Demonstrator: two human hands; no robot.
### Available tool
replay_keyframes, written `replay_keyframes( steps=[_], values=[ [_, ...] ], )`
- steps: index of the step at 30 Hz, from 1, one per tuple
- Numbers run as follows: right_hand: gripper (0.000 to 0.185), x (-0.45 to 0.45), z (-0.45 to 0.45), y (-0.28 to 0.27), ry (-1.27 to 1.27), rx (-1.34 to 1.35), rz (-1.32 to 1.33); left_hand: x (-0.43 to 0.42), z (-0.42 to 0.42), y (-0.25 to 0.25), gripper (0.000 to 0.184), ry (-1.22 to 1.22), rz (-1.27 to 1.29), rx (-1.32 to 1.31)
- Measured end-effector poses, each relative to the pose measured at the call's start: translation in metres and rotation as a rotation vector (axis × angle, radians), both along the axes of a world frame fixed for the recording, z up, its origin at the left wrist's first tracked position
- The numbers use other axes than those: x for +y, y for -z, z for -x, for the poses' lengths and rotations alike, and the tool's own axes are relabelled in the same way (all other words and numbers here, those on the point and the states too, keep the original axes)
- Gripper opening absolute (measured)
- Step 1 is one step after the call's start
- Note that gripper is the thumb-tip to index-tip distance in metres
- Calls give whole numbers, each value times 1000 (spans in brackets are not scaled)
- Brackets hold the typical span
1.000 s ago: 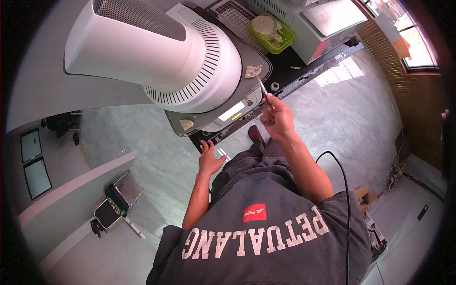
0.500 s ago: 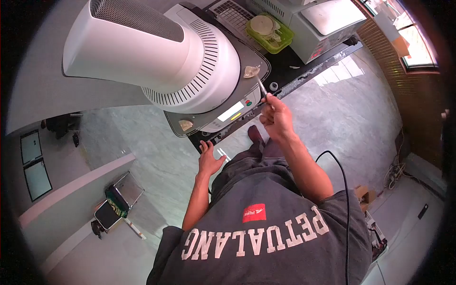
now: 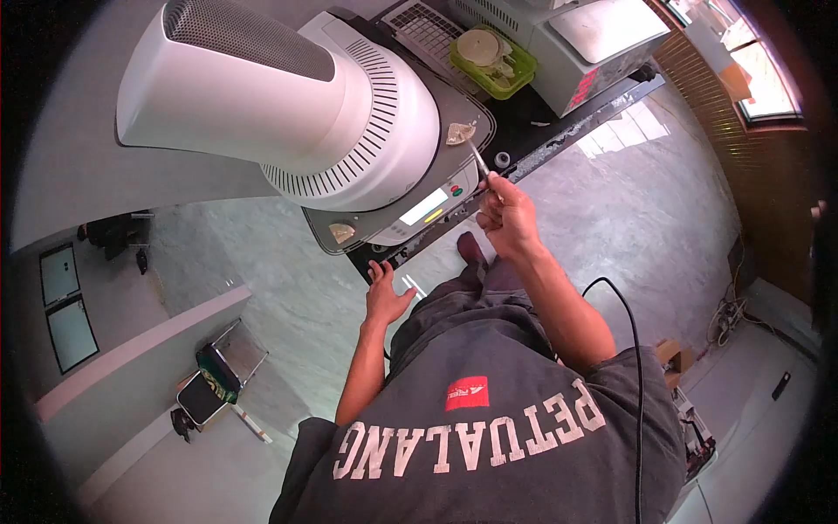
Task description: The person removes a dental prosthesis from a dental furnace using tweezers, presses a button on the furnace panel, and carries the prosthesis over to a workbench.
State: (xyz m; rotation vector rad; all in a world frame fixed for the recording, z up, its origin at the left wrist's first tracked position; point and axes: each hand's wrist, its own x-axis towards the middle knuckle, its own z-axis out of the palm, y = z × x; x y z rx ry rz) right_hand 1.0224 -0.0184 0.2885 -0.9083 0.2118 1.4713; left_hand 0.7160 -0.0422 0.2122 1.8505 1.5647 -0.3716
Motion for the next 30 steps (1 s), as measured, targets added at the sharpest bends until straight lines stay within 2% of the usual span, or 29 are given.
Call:
replay_keyframes(
  steps=[6, 9, 12, 15, 19, 23, 26, 27, 30],
  values=[
    [21, 1, -2, -1, 36, 15, -20, 0, 0, 1, 99, 1, -1, -1],
    [21, -2, 6, -2, -44, -3, -22, 0, -1, -1, 98, -1, 13, 10],
    [22, 2, -2, -2, 60, -14, 4, -1, 2, 3, 98, -3, 9, -6],
    [21, 1, 4, 2, -30, -7, -1, -1, 3, 3, 99, -4, 13, 7],
    [21, 3, 1, -5, 39, 1, 14, 0, 2, 3, 99, -6, 14, 2],
    [21, 1, 4, 0, -32, 18, -16, 0, 1, 2, 99, -4, 3, -19],
    [21, 3, 4, -5, 20, -3, 63, 0, 1, 1, 99, -4, 12, -7],
    [22, 2, -1, 2, 50, -11, 4, 0, 2, 1, 99, -3, 6, -8],
    [21, 1, 5, 4, -21, 18, 24, 1, 0, -2, 99, -5, 8, -1]
  ],
)
